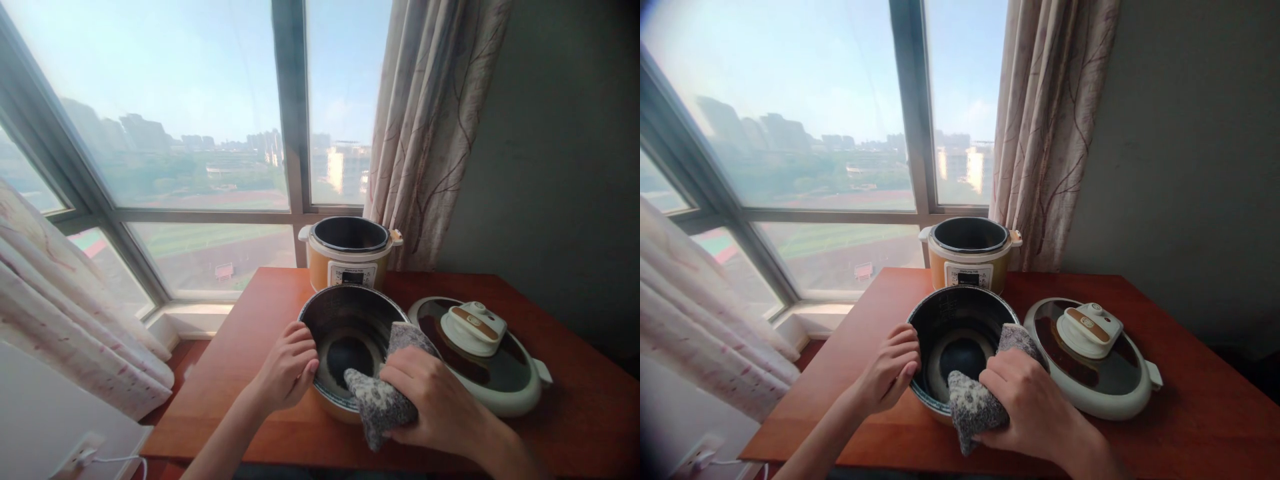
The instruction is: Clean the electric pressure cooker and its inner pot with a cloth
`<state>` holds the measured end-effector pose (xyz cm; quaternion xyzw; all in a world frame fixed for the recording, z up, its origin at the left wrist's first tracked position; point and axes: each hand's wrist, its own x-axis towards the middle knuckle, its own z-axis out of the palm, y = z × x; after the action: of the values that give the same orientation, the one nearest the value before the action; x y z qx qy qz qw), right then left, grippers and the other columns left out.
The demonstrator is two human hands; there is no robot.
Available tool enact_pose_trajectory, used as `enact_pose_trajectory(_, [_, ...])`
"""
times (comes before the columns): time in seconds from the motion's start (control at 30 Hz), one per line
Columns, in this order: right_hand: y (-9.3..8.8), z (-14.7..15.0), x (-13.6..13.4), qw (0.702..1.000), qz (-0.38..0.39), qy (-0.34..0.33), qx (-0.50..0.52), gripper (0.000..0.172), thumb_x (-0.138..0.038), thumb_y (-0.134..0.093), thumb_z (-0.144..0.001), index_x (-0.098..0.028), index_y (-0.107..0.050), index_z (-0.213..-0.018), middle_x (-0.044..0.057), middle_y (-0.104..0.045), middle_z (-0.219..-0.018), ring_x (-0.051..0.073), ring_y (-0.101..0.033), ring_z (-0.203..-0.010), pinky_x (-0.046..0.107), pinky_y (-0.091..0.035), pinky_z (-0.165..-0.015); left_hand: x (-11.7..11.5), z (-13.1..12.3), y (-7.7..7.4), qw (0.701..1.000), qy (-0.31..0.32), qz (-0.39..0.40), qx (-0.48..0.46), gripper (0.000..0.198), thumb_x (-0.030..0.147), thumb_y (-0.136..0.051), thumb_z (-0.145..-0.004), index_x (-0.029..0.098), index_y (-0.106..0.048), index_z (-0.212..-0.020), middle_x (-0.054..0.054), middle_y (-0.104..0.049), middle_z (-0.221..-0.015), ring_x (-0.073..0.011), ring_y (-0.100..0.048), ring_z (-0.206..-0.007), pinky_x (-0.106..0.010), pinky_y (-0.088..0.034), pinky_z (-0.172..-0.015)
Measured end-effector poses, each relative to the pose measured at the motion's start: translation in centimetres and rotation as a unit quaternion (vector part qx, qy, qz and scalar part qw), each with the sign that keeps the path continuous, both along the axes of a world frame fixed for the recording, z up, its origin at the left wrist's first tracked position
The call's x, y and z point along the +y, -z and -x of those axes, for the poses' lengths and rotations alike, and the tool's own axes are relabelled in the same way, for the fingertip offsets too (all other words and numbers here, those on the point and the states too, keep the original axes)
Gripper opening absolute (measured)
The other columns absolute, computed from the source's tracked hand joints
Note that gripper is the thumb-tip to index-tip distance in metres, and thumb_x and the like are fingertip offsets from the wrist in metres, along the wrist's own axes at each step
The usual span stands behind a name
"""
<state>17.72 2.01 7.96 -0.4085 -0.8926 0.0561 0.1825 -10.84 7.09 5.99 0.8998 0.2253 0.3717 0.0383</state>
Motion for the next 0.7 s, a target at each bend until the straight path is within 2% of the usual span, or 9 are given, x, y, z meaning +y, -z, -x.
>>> enact_pose_trajectory(0.07, [0.1,0.8,-0.5,1.000,-0.017,0.019,0.016,0.034,-0.038,-0.084,-0.066,-0.023,-0.065,-0.090,0.001,-0.066,-0.093,0.022,-0.056,-0.087,0.034,-0.035,-0.078,-1.8,-0.8,-0.8,0.998,-0.025,-0.011,0.062,0.023,0.019,-0.040,-0.094,0.020,-0.046,-0.072,-0.002,-0.054,-0.069,-0.0190,-0.048,-0.075,-0.044,-0.039,-0.088])
enact_pose_trajectory(0.13, [0.4,1.8,-1.0,0.997,-0.040,0.041,0.042,0.031,-0.037,-0.084,-0.065,-0.024,-0.062,-0.082,-0.001,-0.064,-0.085,0.021,-0.054,-0.082,0.034,-0.033,-0.075,-3.7,-1.9,-1.3,0.995,-0.048,-0.015,0.091,0.016,0.017,-0.044,-0.091,0.020,-0.049,-0.076,-0.003,-0.058,-0.074,-0.0196,-0.049,-0.077,-0.044,-0.040,-0.089])
enact_pose_trajectory(0.27, [1.7,3.9,-2.2,0.986,-0.103,0.094,0.089,0.030,-0.036,-0.083,-0.064,-0.024,-0.058,-0.076,-0.002,-0.061,-0.077,0.021,-0.052,-0.074,0.034,-0.030,-0.071,-6.0,-3.6,-0.7,0.993,-0.087,0.026,0.073,0.014,0.012,-0.040,-0.086,0.020,-0.051,-0.086,-0.006,-0.058,-0.081,-0.0217,-0.051,-0.080,-0.048,-0.040,-0.094])
enact_pose_trajectory(0.37, [2.6,5.1,-3.1,0.978,-0.148,0.107,0.102,0.027,-0.037,-0.080,-0.066,-0.023,-0.058,-0.076,-0.001,-0.060,-0.074,0.020,-0.051,-0.070,0.034,-0.028,-0.067,-6.0,-3.9,0.2,0.994,-0.092,0.049,0.025,0.012,0.014,-0.039,-0.086,0.021,-0.047,-0.081,-0.005,-0.053,-0.077,-0.0213,-0.050,-0.077,-0.050,-0.041,-0.096])
enact_pose_trajectory(0.47, [3.0,5.2,-3.5,0.976,-0.165,0.098,0.105,0.024,-0.038,-0.076,-0.072,-0.023,-0.059,-0.078,-0.001,-0.061,-0.075,0.020,-0.052,-0.070,0.035,-0.028,-0.067,-5.3,-3.7,0.9,0.996,-0.078,0.051,-0.017,0.016,0.016,-0.036,-0.089,0.022,-0.042,-0.076,-0.003,-0.048,-0.071,-0.0201,-0.047,-0.073,-0.048,-0.043,-0.090])
enact_pose_trajectory(0.6, [2.4,3.9,-3.2,0.982,-0.164,0.046,0.086,0.025,-0.044,-0.071,-0.079,-0.022,-0.060,-0.085,0.000,-0.064,-0.080,0.019,-0.054,-0.073,0.034,-0.030,-0.069,-4.3,-3.7,1.6,0.994,-0.063,0.030,-0.085,0.028,0.015,-0.029,-0.095,0.021,-0.039,-0.070,-0.001,-0.043,-0.063,-0.0173,-0.042,-0.065,-0.043,-0.043,-0.081])
enact_pose_trajectory(0.7, [1.4,2.2,-2.5,0.992,-0.118,0.005,0.033,0.030,-0.049,-0.070,-0.081,-0.022,-0.061,-0.088,0.000,-0.063,-0.080,0.019,-0.055,-0.074,0.034,-0.031,-0.069,-3.7,-3.6,1.7,0.993,-0.057,0.023,-0.103,0.035,0.019,-0.025,-0.099,0.021,-0.040,-0.068,0.000,-0.042,-0.060,-0.0165,-0.040,-0.062,-0.041,-0.041,-0.077])
